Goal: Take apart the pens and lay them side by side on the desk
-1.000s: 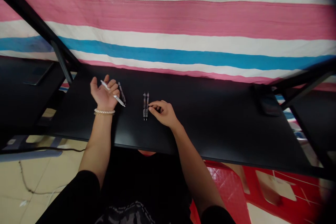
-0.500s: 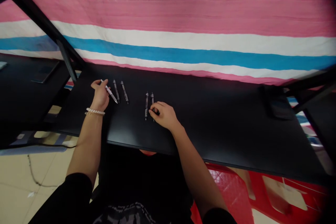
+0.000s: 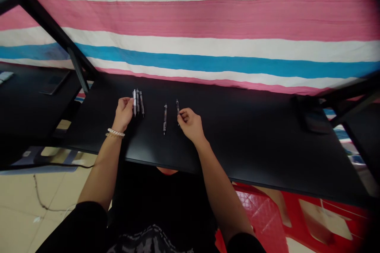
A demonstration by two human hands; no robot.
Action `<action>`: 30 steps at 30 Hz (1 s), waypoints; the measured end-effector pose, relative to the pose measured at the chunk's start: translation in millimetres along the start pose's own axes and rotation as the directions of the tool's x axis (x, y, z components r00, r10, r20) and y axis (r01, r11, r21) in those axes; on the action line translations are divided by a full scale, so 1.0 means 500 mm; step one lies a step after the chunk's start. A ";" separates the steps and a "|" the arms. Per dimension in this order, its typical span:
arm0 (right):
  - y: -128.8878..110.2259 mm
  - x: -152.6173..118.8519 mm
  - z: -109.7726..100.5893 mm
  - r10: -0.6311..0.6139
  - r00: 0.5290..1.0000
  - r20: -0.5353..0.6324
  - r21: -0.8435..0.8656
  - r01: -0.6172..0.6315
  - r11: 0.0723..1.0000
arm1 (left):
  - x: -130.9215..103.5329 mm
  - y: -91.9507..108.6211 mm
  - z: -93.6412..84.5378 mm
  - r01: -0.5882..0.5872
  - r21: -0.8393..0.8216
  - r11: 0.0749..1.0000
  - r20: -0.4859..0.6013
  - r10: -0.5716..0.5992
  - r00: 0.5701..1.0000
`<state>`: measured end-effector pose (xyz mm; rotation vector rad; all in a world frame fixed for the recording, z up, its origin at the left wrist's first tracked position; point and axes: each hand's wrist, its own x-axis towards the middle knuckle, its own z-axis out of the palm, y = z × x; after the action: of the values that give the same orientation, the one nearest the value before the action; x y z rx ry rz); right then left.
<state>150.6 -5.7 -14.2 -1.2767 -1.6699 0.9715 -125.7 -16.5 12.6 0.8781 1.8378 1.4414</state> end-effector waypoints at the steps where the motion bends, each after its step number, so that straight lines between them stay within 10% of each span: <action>1: 0.003 0.001 0.000 0.029 1.000 0.000 0.047 -0.029 0.998 | -0.002 0.001 0.002 0.003 -0.005 1.000 0.004 -0.003 1.000; 24: -0.016 0.009 0.002 0.119 0.993 0.000 0.458 -0.106 0.883 | -0.044 0.001 -0.011 -0.141 -0.037 0.989 -0.077 0.138 0.988; 28: -0.027 0.005 -0.003 0.074 0.997 0.012 0.454 -0.072 0.888 | -0.088 0.044 0.034 0.015 -0.314 0.949 0.149 0.034 0.988; 30: -0.032 0.002 -0.005 0.043 0.998 0.043 0.448 -0.058 0.892 | -0.107 0.066 0.069 0.189 -0.390 0.901 0.391 -0.023 0.920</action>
<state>147.0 -7.8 1.5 -0.9963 -1.3308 1.3253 -63.1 -34.9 41.9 0.7537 1.2054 1.4077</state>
